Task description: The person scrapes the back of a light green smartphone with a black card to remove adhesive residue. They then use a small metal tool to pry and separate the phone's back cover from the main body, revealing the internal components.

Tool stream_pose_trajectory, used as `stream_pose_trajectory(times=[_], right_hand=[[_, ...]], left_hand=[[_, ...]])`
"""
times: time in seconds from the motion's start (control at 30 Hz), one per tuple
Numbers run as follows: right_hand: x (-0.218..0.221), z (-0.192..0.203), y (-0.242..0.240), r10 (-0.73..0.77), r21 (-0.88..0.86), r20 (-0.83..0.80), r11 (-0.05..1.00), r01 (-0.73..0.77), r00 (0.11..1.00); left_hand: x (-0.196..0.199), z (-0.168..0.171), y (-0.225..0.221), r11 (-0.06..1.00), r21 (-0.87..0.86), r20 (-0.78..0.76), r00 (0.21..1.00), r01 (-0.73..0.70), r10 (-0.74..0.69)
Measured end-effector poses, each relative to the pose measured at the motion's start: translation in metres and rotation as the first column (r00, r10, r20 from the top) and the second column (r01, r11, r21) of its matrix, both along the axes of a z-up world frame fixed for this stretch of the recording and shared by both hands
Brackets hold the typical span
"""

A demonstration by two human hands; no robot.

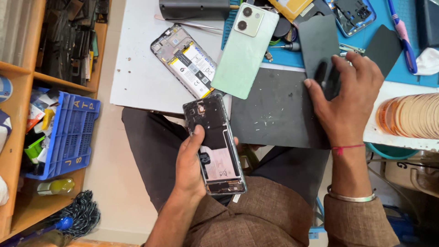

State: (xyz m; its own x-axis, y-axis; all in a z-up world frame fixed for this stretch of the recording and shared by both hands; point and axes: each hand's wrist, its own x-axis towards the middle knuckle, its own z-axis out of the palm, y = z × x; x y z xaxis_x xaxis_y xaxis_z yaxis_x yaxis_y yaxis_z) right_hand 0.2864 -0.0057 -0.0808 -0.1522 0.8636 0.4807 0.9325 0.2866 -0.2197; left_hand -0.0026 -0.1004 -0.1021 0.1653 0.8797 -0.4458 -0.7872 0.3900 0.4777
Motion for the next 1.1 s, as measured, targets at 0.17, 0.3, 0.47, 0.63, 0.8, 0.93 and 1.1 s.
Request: stream_pose_trajectory(times=[0.17, 0.3, 0.47, 0.63, 0.8, 0.93, 1.1], right_hand=[[0.001, 0.001, -0.033, -0.065, 0.044, -0.184, 0.996, 0.074, 0.981], [-0.007, -0.004, -0.087, -0.328, -0.123, -0.331, 0.945, 0.304, 0.885], [-0.028, -0.008, -0.112, -0.555, -0.412, -0.557, 0.83, 0.375, 0.618], [-0.009, -0.001, -0.106, -0.478, -0.426, -0.79, 0.878, 0.217, 0.383], [0.003, 0.034, -0.121, -0.311, -0.29, -0.934, 0.947, 0.137, 0.174], [0.011, 0.04, -0.117, -0.278, -0.253, -0.936, 0.958, 0.133, 0.218], [0.014, 0.027, -0.116, -0.286, -0.266, -0.923, 0.957, 0.112, 0.257]], left_hand=[[0.002, 0.006, -0.008, 0.995, -0.068, -0.109, 0.992, -0.079, 0.071], [0.006, 0.003, -0.012, 0.99, -0.122, -0.109, 0.993, -0.069, 0.055], [0.014, 0.007, -0.003, 0.995, -0.101, -0.192, 0.981, -0.007, -0.013], [0.016, 0.037, 0.013, 0.976, -0.218, -0.218, 0.975, -0.001, -0.048], [-0.003, 0.07, 0.01, 0.956, -0.284, -0.055, 0.994, 0.075, -0.094], [-0.01, 0.078, 0.001, 0.966, -0.221, 0.055, 0.991, 0.133, -0.123], [-0.017, 0.066, -0.017, 0.97, -0.192, 0.085, 0.987, 0.152, -0.138]])
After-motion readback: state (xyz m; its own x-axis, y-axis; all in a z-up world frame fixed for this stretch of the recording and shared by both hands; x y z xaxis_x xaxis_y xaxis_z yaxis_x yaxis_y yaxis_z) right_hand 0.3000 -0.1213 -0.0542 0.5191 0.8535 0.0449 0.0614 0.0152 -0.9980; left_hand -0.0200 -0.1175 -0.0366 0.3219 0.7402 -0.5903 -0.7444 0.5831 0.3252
